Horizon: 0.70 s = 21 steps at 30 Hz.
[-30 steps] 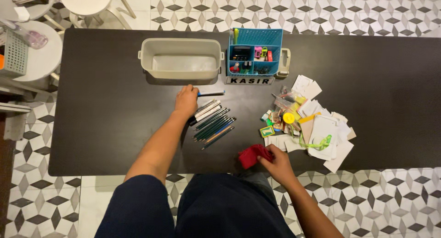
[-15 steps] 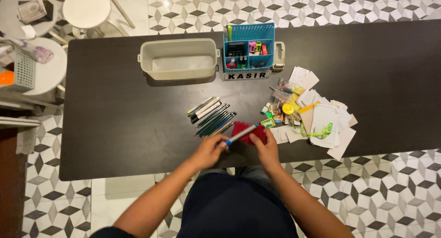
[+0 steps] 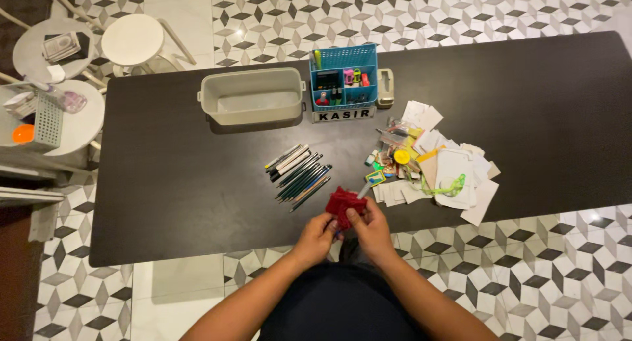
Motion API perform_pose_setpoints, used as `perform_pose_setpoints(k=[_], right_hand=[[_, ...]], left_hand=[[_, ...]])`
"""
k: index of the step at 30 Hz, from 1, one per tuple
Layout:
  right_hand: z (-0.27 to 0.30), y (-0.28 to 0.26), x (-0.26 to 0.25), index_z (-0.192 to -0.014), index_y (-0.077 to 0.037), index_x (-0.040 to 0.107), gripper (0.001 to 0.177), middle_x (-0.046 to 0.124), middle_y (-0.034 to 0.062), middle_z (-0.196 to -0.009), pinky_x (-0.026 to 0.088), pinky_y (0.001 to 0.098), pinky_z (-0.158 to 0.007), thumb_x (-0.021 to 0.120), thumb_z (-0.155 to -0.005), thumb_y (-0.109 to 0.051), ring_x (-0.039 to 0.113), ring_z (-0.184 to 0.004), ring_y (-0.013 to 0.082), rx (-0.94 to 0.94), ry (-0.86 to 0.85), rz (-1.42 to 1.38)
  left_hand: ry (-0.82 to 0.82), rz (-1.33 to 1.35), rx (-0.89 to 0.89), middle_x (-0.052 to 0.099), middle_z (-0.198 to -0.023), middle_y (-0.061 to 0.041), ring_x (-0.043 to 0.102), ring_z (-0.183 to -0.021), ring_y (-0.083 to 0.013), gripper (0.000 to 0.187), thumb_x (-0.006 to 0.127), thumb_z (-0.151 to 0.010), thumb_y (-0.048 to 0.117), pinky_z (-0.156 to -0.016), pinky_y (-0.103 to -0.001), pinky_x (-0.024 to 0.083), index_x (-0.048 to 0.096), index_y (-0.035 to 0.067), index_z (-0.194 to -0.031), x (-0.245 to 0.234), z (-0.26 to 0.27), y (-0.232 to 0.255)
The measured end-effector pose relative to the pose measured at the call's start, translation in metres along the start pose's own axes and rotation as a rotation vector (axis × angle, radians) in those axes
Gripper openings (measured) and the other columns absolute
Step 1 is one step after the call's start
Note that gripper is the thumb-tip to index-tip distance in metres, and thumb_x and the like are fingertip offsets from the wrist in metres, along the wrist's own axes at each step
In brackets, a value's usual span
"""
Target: The person picks up various markers and colored pencils from a table, wipes each one with a red cloth, and places them into a blue organizer bin or a larger gray container.
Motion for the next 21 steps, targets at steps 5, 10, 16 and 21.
perform_pose_setpoints(k=[5,10,16,21], right_hand=[[-0.005,-0.015,-0.023,-0.13,-0.001,0.06,0.037,0.073,0.009,-0.113,0.056,0.0327,-0.088,0.065,-0.099,-0.02,0.07,-0.099,0.0164,-0.023,0.08,0.01],[-0.002,-0.024,-0.031,-0.128,0.001,0.062,0.034,0.072,0.0084,-0.111,0.054,0.0315,-0.085,0.063,-0.104,-0.022,0.066,-0.094,0.0146,-0.071,0.019,-0.106],[0.041,-0.019,-0.047,-0.129,-0.004,0.06,0.034,0.071,0.0055,-0.11,0.053,0.0306,-0.088,0.063,-0.102,-0.025,0.065,-0.098,0.0127,-0.04,-0.167,0.092],[0.029,-0.026,-0.099,-0.127,-0.003,0.061,0.033,0.071,0.0052,-0.112,0.051,0.031,-0.088,0.06,-0.103,-0.026,0.064,-0.099,0.0135,0.006,-0.064,-0.032]], left_hand=[[-0.038,0.26,-0.105,0.065,-0.08,-0.002,0.058,-0.07,-0.0102,0.02,0.051,-0.107,0.017,-0.066,-0.027,0.051,0.065,0.002,-0.11,0.027,0.01,-0.025],[-0.103,0.279,-0.071,0.064,-0.08,-0.003,0.057,-0.071,-0.0106,0.021,0.05,-0.109,0.019,-0.067,-0.027,0.051,0.06,0.002,-0.115,0.049,0.019,-0.021],[0.029,0.457,-0.21,0.062,-0.075,-0.002,0.055,-0.063,-0.0113,0.018,0.052,-0.105,0.021,-0.061,-0.027,0.048,0.06,0.006,-0.111,0.089,0.032,-0.024],[0.024,0.379,-0.114,0.061,-0.075,0.0,0.053,-0.065,-0.0079,0.022,0.052,-0.108,0.025,-0.061,-0.024,0.045,0.062,0.005,-0.108,0.122,0.043,-0.024]])
Point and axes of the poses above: each hand's wrist, its own z-axis away from the middle knuckle, its own x-axis out of the palm, y = z × x, the point moved 7 cm from there along -z, towards the middle knuckle
